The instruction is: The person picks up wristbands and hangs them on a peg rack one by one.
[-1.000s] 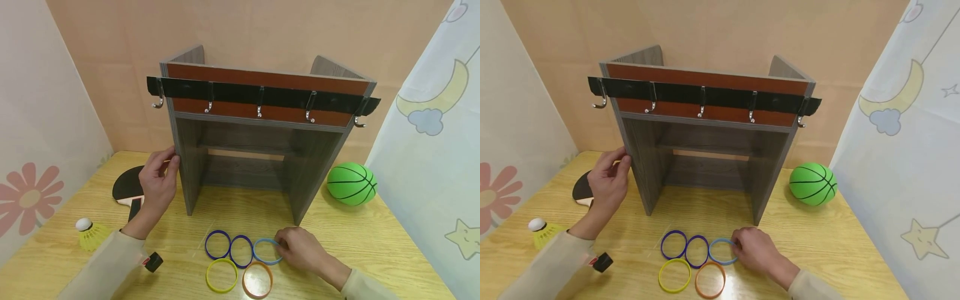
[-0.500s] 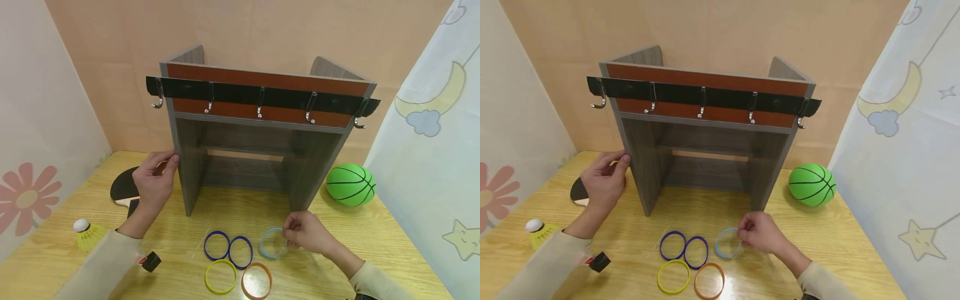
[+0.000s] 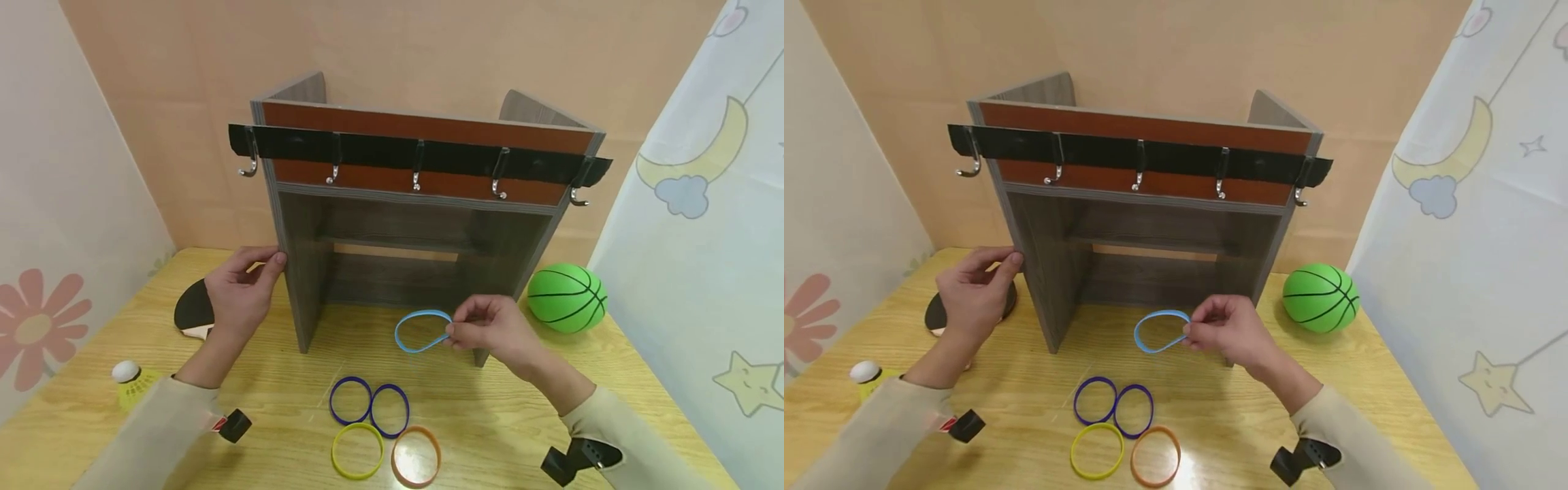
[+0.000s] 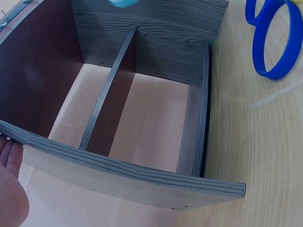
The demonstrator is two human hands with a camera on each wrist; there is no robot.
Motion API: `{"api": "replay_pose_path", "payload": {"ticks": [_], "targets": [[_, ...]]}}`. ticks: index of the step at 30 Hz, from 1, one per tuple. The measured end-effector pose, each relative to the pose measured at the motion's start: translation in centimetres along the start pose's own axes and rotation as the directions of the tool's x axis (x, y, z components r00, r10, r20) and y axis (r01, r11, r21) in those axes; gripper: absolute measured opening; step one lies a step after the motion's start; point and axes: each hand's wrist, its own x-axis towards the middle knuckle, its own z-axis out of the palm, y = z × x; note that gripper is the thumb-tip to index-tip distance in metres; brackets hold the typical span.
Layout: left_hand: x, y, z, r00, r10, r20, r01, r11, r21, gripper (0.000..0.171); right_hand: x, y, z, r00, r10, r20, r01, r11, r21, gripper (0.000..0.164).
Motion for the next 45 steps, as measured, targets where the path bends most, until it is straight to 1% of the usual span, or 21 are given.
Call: {"api": "replay_pose_path", "payload": {"ticks": [4,7,10,15,17,23,27,30,31,33,35,40,42,45], "targets": [[0.1,-0.1,-0.2,1.000,-0.020,0.024,0.020,1.000,-0.015,0.010,0.9,-2.0,0.0,0.999,-0.043,-0.006,0.043,0.995,0.090,0.007],[0.1,-0.2,-0.4,0.999,-0.035,0.033,0.037,0.999,-0.038,0.009,1.7,-3.2,0.2,0.998,-0.057,-0.011,0.058,0.989,0.137,0.008],[0.1,-0.1,-0.5,0.998,-0.047,0.036,0.049,0.997,-0.054,0.009,2.5,-4.3,1.0,0.998,-0.061,-0.005,0.061,0.982,0.179,0.010],[0.4,0.1,-0.8,0.998,-0.048,0.044,0.050,0.998,-0.044,0.007,4.2,-6.3,3.3,0.996,-0.082,0.023,0.073,0.963,0.261,0.015],[0.5,0.0,-0.8,0.998,-0.042,0.046,0.043,0.999,-0.018,0.007,5.0,-7.0,4.3,0.995,-0.094,0.037,0.078,0.950,0.303,0.019],[0.1,-0.5,-1.0,0.998,-0.038,0.048,0.037,0.999,0.023,0.008,6.7,-8.4,7.6,0.989,-0.124,0.080,0.082,0.914,0.398,0.024],[0.0,-0.6,-1.0,0.999,-0.021,0.040,0.023,0.999,-0.031,0.008,7.7,-9.2,9.4,0.984,-0.151,0.092,0.096,0.894,0.438,0.023],[0.1,-0.6,-0.9,0.999,-0.016,0.036,0.019,0.996,-0.085,0.007,8.4,-10.0,10.5,0.980,-0.178,0.086,0.118,0.875,0.469,0.022],[0.1,-0.6,-0.9,0.999,-0.014,0.035,0.017,0.996,-0.091,0.006,8.7,-10.3,10.9,0.979,-0.186,0.082,0.124,0.869,0.480,0.020],[0.1,-0.6,-0.9,0.999,-0.008,0.039,0.011,0.997,-0.073,0.007,9.1,-10.8,11.5,0.978,-0.198,0.069,0.138,0.857,0.496,0.018],[0.2,-0.6,-1.0,0.999,0.000,0.044,0.001,1.000,-0.027,0.006,9.6,-11.3,12.2,0.977,-0.208,0.057,0.149,0.842,0.518,0.016],[0.1,-0.9,-1.5,0.998,0.020,0.057,-0.025,0.995,0.092,0.008,10.4,-12.0,13.8,0.975,-0.219,0.030,0.159,0.789,0.593,0.019],[-0.1,-0.8,-1.7,0.998,0.025,0.056,-0.031,0.994,0.108,0.008,10.6,-12.1,14.3,0.976,-0.217,0.025,0.156,0.774,0.614,0.018],[-0.1,-0.6,-1.8,0.998,0.024,0.052,-0.030,0.994,0.108,0.008,10.8,-12.2,14.9,0.980,-0.201,0.013,0.149,0.765,0.626,0.014]]}}
